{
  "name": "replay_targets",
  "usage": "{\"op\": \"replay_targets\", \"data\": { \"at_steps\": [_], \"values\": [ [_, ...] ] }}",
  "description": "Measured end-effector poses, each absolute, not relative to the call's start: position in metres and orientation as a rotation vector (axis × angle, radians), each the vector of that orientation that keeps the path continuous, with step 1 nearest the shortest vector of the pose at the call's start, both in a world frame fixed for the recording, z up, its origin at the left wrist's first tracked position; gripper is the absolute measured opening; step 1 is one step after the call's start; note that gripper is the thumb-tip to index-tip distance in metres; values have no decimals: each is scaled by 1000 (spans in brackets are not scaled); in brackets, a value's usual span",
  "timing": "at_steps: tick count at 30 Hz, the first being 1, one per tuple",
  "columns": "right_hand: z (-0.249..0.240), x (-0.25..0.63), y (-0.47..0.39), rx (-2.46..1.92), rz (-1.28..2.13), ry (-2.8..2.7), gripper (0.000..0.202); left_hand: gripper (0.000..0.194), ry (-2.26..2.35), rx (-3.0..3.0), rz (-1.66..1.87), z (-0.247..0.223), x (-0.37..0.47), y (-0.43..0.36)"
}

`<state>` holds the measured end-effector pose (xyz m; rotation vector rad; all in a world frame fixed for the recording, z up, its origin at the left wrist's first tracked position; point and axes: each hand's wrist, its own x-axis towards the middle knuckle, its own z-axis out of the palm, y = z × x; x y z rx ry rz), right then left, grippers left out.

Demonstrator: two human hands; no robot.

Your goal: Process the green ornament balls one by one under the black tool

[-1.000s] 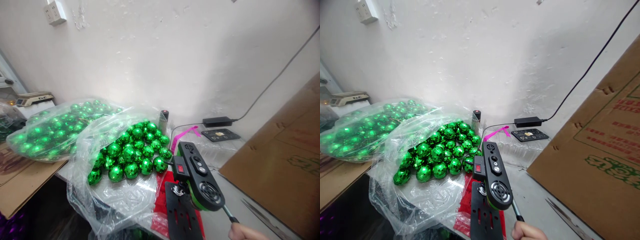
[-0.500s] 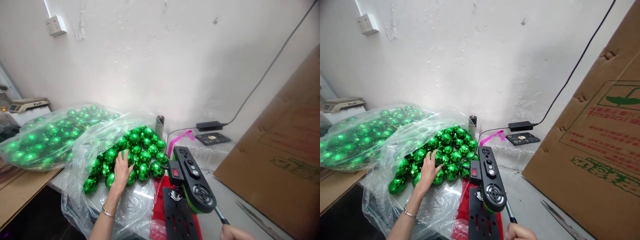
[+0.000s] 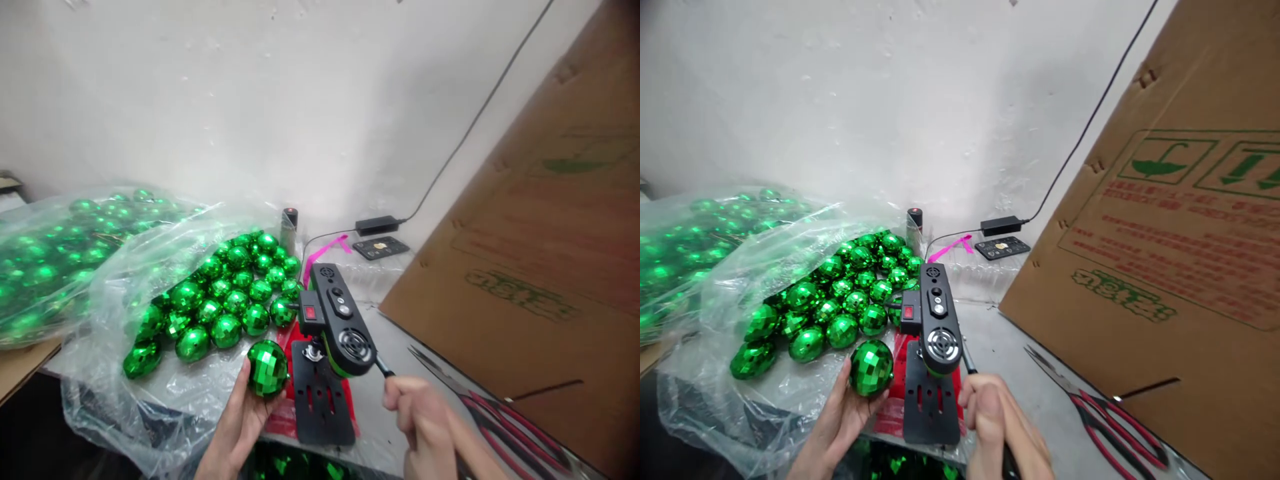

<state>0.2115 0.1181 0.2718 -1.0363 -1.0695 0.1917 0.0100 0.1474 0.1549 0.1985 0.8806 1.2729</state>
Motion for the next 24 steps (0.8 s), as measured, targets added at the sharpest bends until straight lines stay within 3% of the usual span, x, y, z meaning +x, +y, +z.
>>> {"op": "replay_targets", "data": {
  "at_steps": [6, 9, 14, 24],
  "values": [
    [273, 214, 120, -919, 134, -1213, 42, 86, 1140, 692, 1202, 130, 36, 133],
    [271, 217, 119, -915, 120, -1250, 40, 93, 1326, 1030, 1170, 116, 51, 133],
    [269, 217, 116, -911, 131, -1280, 36, 87, 1521, 1391, 1105, 99, 70, 138],
    [269, 221, 112, -921, 170, -1317, 33, 76, 1478, 1654, 1116, 99, 90, 152]
  ]
}}
